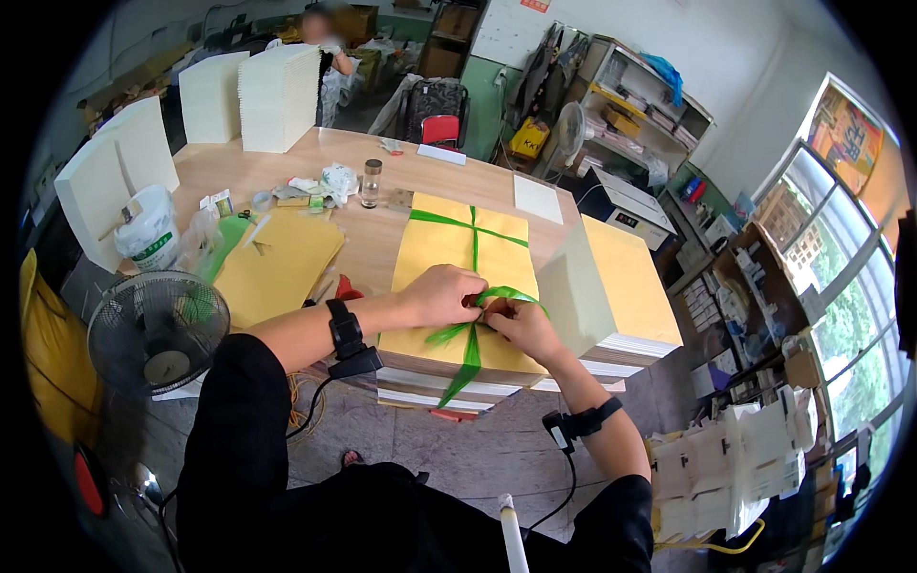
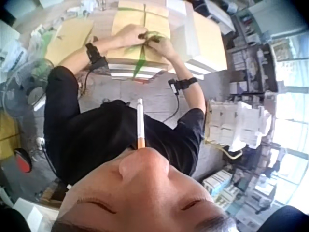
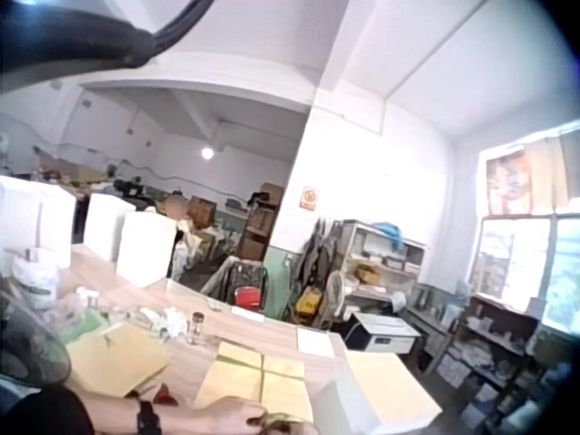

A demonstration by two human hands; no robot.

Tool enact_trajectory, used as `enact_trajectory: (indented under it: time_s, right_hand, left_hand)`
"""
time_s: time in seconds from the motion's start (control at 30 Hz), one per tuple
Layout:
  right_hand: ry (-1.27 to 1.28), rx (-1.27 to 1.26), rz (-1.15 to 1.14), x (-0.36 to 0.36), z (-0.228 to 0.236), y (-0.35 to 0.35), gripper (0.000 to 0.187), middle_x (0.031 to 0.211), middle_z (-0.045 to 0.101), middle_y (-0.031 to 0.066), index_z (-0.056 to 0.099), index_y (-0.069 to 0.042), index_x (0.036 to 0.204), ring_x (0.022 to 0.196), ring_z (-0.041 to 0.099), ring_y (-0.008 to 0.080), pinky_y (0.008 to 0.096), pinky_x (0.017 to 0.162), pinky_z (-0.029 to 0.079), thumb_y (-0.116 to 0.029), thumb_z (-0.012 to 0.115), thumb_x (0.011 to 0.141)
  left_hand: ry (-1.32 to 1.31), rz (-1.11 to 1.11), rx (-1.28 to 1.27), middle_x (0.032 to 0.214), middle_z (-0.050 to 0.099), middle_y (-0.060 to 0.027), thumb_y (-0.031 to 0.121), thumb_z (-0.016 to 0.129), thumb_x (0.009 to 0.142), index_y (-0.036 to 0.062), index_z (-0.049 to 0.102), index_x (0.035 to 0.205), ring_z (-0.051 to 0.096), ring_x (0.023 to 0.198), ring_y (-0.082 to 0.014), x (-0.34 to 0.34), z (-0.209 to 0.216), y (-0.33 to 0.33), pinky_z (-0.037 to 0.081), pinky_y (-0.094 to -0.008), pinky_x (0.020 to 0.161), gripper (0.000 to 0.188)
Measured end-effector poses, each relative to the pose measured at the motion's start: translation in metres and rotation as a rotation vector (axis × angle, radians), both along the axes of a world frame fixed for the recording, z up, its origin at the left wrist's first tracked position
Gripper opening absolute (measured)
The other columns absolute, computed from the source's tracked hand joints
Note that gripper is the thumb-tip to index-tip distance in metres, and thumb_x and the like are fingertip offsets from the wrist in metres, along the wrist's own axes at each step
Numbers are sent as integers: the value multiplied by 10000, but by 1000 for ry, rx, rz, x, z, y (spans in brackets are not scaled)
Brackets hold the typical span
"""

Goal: The person wraps stacks of yellow paper with green plastic straps, securing them with knots and trimming excess strap with scissors. The person repeats this process for multiple stacks, placing finished bundles on the table.

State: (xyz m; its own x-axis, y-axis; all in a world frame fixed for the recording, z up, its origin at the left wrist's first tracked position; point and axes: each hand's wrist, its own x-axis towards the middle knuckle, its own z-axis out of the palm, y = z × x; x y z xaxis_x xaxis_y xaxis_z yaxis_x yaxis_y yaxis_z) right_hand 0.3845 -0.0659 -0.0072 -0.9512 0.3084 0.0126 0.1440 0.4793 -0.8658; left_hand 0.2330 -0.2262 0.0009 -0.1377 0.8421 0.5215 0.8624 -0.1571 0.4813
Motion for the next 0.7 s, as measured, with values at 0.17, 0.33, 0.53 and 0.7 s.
enact_trajectory:
  time_s: [0.17,0.33,0.53,0.7]
  right_hand:
    - [-18,50,80,-3,7,0,233,833,683,26,709,52,1007,742,607,73,258,672,499,-143,687,880]
    - [-56,74,19,0,22,-9,192,760,679,52,710,27,970,654,619,119,302,611,505,-127,690,858]
    - [146,569,52,-10,21,-6,146,703,663,166,678,11,848,588,639,310,391,593,527,-115,688,776]
    - [80,599,5,-9,5,7,144,677,646,179,667,8,810,600,639,341,410,597,526,-124,684,755]
  left_hand:
    - [-53,3,14,725,658,-122,217,729,786,41,647,783,661,678,-312,0,-2,-6,511,-407,633,194]
    - [-60,37,-54,743,650,-113,243,767,776,48,685,788,656,742,-303,0,1,-9,513,-415,689,212]
    - [77,35,8,893,623,-59,256,816,735,70,716,798,597,962,-251,-2,3,-15,491,-388,802,221]
    - [-20,-33,-148,918,624,-71,244,810,753,56,714,798,593,980,-279,1,-15,-43,491,-402,843,215]
